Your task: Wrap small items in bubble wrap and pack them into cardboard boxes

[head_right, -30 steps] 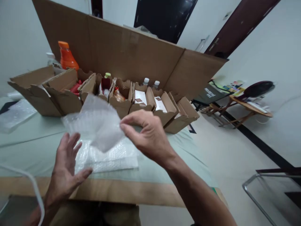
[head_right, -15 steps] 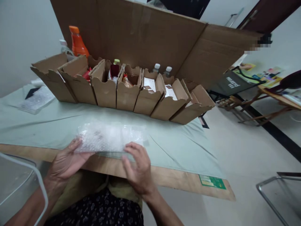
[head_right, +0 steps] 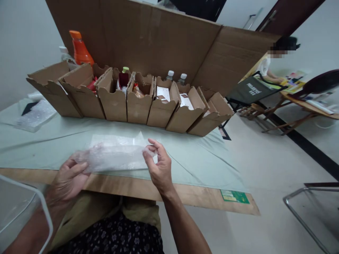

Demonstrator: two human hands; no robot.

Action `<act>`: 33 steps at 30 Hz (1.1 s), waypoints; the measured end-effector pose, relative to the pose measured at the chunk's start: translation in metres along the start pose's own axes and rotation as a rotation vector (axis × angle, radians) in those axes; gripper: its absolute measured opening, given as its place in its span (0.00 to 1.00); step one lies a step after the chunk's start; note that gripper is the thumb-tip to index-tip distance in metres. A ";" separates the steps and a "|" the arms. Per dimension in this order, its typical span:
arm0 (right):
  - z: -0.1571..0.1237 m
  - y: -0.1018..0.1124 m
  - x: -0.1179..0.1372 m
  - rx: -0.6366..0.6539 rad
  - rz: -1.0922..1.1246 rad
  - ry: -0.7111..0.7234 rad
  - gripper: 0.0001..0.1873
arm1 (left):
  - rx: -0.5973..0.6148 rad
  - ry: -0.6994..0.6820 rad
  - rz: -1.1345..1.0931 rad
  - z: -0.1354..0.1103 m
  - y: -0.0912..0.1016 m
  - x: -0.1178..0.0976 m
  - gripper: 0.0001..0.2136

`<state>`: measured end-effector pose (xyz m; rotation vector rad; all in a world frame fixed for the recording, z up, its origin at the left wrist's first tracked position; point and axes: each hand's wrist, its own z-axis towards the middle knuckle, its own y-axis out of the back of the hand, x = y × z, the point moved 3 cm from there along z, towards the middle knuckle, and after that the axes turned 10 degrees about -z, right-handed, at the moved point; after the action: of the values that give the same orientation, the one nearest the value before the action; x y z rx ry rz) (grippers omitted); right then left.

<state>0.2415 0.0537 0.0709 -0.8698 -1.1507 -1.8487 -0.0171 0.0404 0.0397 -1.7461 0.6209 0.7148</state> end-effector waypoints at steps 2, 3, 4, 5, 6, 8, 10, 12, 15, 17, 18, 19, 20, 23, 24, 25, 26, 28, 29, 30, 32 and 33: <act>0.003 0.011 0.018 -0.032 0.037 0.120 0.06 | 0.053 -0.106 0.058 0.004 -0.007 -0.010 0.17; 0.004 0.014 0.024 -0.031 0.051 0.188 0.03 | 0.098 -0.140 0.083 0.006 -0.010 -0.013 0.18; 0.005 0.016 0.029 -0.024 0.061 0.247 0.04 | 0.143 -0.172 0.107 0.008 -0.013 -0.016 0.18; 0.006 0.017 0.029 -0.012 0.065 0.290 0.06 | 0.185 -0.208 0.138 0.011 -0.014 -0.019 0.18; 0.007 0.016 0.026 0.006 0.057 0.313 0.06 | 0.213 -0.259 0.183 0.015 -0.013 -0.020 0.17; 0.008 0.009 0.010 0.071 -0.010 0.308 0.06 | 0.243 -0.383 0.370 0.022 -0.004 -0.021 0.13; 0.007 0.000 -0.016 0.179 -0.130 0.278 0.07 | 0.266 -0.455 0.651 0.028 0.012 -0.018 0.09; 0.004 -0.007 -0.043 0.334 -0.268 0.258 0.14 | 0.319 -0.421 0.883 0.031 0.030 -0.013 0.06; -0.001 -0.004 -0.068 0.514 -0.416 0.293 0.31 | 0.391 -0.338 0.965 0.028 0.046 -0.016 0.10; 0.000 0.007 -0.070 0.562 -0.469 0.326 0.37 | 0.382 -0.415 0.986 0.024 0.041 -0.024 0.16; 0.001 0.014 -0.067 0.580 -0.484 0.345 0.38 | 0.368 -0.497 1.025 0.022 0.033 -0.028 0.19; 0.002 0.019 -0.062 0.604 -0.496 0.365 0.38 | 0.359 -0.590 1.080 0.020 0.024 -0.029 0.21; 0.002 0.024 -0.056 0.629 -0.505 0.387 0.38 | 0.361 -0.676 1.145 0.020 0.013 -0.027 0.21; 0.008 0.029 -0.030 0.674 -0.492 0.463 0.34 | 0.491 -0.779 1.343 0.028 -0.012 -0.001 0.19; 0.013 0.028 -0.020 0.661 -0.479 0.483 0.32 | 0.549 -0.764 1.410 0.032 -0.015 0.013 0.18; 0.020 0.027 -0.010 0.634 -0.464 0.499 0.30 | 0.599 -0.740 1.473 0.037 -0.016 0.026 0.18; 0.030 0.026 0.000 0.596 -0.454 0.511 0.27 | 0.637 -0.720 1.529 0.041 -0.014 0.039 0.19; 0.060 0.023 0.020 0.500 -0.458 0.530 0.20 | 0.675 -0.714 1.605 0.047 -0.006 0.058 0.20; 0.081 0.021 0.031 0.450 -0.473 0.547 0.18 | 0.679 -0.732 1.618 0.048 -0.001 0.064 0.20; 0.105 0.017 0.042 0.406 -0.496 0.569 0.17 | 0.680 -0.762 1.616 0.049 0.003 0.068 0.21; 0.159 0.003 0.065 0.347 -0.580 0.628 0.15 | 0.664 -0.820 1.593 0.048 0.007 0.071 0.22; 0.188 -0.010 0.077 0.349 -0.641 0.658 0.14 | 0.657 -0.837 1.583 0.048 0.008 0.071 0.22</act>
<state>0.2248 0.2102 0.1990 0.3479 -1.3240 -2.0839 0.0184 0.0802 -0.0277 0.0310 1.3559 1.8464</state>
